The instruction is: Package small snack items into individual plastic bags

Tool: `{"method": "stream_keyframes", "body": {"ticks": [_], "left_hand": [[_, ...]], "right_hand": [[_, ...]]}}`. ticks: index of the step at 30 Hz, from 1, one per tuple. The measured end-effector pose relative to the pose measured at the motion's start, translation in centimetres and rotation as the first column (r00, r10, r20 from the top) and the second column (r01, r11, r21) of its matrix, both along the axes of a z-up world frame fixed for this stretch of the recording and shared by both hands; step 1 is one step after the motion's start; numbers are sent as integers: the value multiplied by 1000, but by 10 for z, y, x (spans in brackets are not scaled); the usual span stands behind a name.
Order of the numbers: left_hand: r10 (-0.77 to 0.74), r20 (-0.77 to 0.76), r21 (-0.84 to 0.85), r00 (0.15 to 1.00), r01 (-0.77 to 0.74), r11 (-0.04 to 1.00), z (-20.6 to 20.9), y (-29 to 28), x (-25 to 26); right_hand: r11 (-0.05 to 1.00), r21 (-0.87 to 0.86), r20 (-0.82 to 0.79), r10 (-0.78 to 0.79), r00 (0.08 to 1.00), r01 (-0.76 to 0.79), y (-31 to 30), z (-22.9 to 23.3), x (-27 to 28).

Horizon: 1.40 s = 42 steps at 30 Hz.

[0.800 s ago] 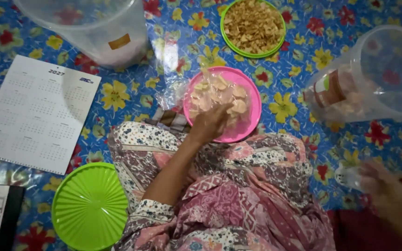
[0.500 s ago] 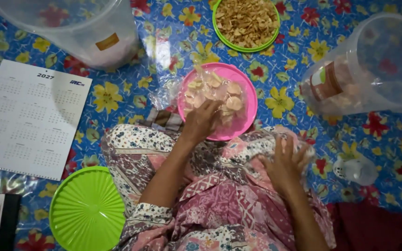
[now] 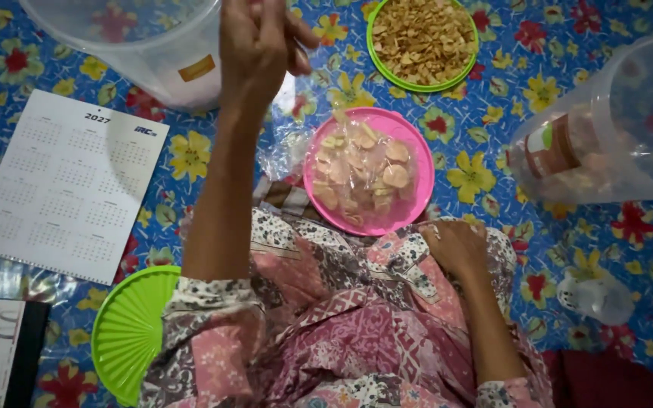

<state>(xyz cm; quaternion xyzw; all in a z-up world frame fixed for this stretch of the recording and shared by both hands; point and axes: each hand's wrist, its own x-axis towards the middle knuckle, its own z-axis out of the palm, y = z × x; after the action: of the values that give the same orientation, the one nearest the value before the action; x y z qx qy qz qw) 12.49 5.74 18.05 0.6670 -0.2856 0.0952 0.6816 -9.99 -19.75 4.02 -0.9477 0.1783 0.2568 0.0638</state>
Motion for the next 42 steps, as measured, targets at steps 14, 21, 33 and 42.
{"method": "stream_keyframes", "body": {"ticks": [14,21,33,42], "left_hand": [[7,-181,612,983,107,783,-168,-27,-56],[61,-106,594,992,14,804,-185,-34,-67],[60,31,651,998,-65,756,-208,-39,-56],[35,24,662,999,-43,748,-219,-39,-52]], "right_hand": [[986,164,475,-106,874,30,-3,-74,-2],[909,404,707,-243,664,-97,-12,-86,14],[920,128,869,76,489,-371,21,-80,88],[934,130,768,116,630,-331,-1,-99,125]]}}
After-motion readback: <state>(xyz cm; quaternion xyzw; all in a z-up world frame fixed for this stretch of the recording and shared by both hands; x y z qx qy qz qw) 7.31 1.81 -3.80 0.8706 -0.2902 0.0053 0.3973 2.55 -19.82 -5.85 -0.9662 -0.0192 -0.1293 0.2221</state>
